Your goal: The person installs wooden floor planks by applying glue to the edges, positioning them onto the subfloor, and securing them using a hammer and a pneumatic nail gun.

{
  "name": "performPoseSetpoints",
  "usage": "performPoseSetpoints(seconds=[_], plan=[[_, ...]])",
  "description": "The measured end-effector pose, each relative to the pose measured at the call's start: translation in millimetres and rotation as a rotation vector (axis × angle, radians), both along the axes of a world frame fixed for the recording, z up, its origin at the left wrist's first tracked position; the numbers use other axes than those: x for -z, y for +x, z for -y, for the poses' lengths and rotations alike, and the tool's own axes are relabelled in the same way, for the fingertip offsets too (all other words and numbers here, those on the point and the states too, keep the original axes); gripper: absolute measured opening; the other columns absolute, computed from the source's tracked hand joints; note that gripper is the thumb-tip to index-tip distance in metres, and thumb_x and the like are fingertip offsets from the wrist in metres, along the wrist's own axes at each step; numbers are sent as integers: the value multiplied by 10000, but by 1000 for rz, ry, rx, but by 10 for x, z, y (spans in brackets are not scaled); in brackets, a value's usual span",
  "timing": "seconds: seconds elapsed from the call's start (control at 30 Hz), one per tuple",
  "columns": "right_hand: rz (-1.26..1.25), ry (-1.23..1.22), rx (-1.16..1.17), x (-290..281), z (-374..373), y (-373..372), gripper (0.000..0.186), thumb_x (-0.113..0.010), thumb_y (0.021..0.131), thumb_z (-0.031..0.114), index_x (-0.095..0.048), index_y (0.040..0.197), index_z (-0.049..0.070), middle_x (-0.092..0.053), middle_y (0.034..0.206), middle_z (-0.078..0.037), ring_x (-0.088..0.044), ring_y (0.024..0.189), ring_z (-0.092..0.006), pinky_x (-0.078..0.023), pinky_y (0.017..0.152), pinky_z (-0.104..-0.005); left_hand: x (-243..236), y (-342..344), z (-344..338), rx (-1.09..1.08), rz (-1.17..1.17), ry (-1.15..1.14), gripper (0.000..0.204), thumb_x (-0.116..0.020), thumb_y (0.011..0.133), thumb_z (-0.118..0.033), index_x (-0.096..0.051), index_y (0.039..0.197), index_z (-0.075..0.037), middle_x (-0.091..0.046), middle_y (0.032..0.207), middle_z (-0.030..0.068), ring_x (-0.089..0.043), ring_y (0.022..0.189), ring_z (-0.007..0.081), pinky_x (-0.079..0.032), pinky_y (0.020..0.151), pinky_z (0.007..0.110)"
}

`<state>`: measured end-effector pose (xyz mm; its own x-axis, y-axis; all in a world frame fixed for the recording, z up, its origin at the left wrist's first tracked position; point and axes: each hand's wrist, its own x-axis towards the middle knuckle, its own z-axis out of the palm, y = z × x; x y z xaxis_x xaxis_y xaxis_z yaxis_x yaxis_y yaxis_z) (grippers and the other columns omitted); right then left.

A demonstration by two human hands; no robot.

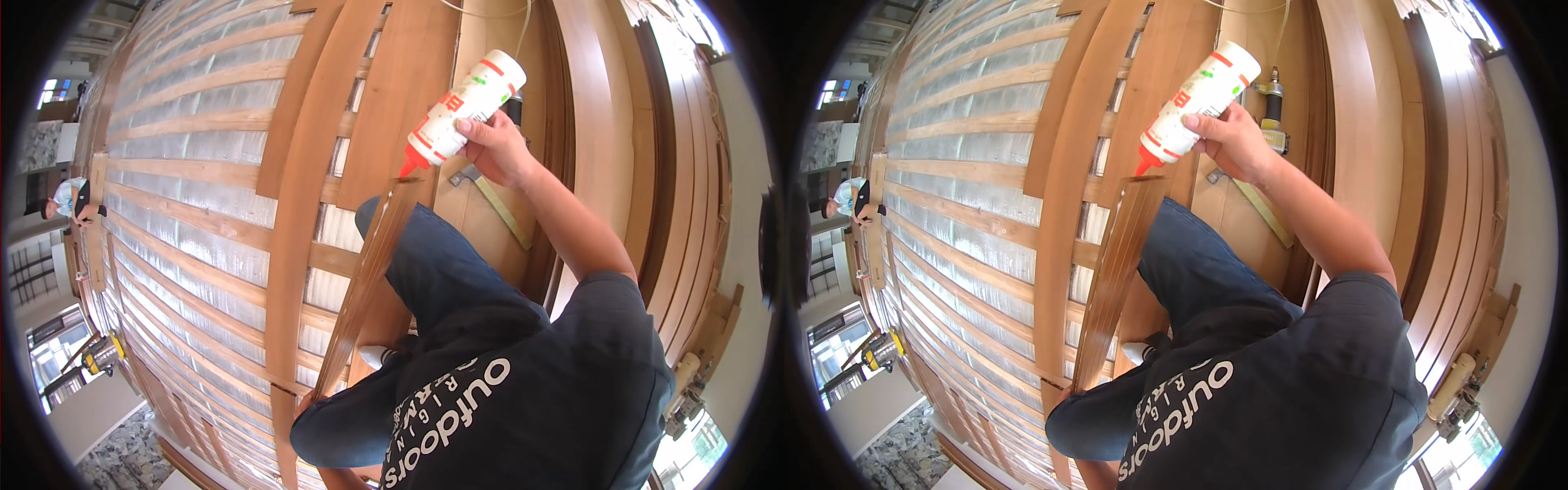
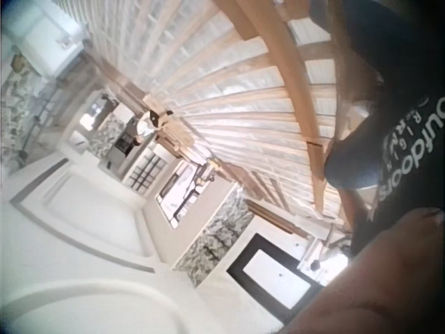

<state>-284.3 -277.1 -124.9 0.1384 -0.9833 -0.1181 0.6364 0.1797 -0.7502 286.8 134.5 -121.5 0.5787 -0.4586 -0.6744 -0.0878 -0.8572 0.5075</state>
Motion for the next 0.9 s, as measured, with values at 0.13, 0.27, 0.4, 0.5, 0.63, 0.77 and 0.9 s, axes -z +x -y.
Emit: performPoseSetpoints(seconds=[0.13, 0.27, 0.4, 0.5, 0.63, 0.77, 0.9], plan=[[200, 29, 35, 83, -88, 4, 404, -716, 983, 179, -568, 1324, 20, -694, 1248, -99, -679, 1172, -238, -559, 1015, -401, -32, -78, -31, -32, 27, 42, 257, -654, 932, -55, -725, 1177, -24, -745, 937, 66, -699, 882, 167, -563, 828, 291], [247, 27, -4, 122, -96, -30, 406, -720, 982, 186, -568, 1321, 20, -695, 1247, -97, -683, 1163, -233, -556, 1019, -400, -91, -150, -81, -51, 47, 61, 255, -657, 930, -51, -724, 1175, -24, -745, 942, 70, -699, 885, 169, -564, 830, 293], [270, 14, -5, 117, -129, 17, 415, -750, 960, 177, -576, 1309, 37, -700, 1235, -91, -687, 1150, -230, -561, 1004, -409, -123, -221, -90, -62, 62, 68, 253, -660, 929, -46, -724, 1173, -24, -744, 947, 75, -700, 889, 171, -565, 831, 294], [246, -13, 16, 59, -168, 26, 419, -772, 941, 158, -583, 1296, 40, -706, 1219, -85, -687, 1147, -224, -560, 1004, -410, -128, -262, -82, -65, 68, 70, 251, -663, 927, -42, -723, 1171, -24, -744, 951, 78, -700, 891, 173, -565, 833, 295], [183, -47, 33, 63, -202, 9, 421, -786, 926, 139, -588, 1285, 42, -711, 1213, -84, -687, 1147, -219, -560, 1007, -411, -117, -312, -48, -67, 75, 82, 250, -666, 926, -37, -723, 1168, -23, -744, 956, 82, -701, 894, 175, -566, 834, 297], [244, -25, 54, 113, -190, 42, 418, -788, 925, 142, -591, 1280, 43, -712, 1212, -86, -689, 1146, -221, -562, 1002, -409, -107, -340, -32, -78, 82, 93, 248, -669, 924, -32, -722, 1166, -23, -743, 961, 87, -702, 898, 178, -566, 836, 298], [251, 17, 73, 241, -202, -2, 395, -772, 940, 149, -592, 1275, 41, -713, 1206, -85, -694, 1134, -220, -568, 990, -405, -49, -346, 28, -68, 76, 103, 246, -672, 922, -27, -721, 1164, -23, -743, 965, 91, -702, 901, 180, -567, 838, 300]])
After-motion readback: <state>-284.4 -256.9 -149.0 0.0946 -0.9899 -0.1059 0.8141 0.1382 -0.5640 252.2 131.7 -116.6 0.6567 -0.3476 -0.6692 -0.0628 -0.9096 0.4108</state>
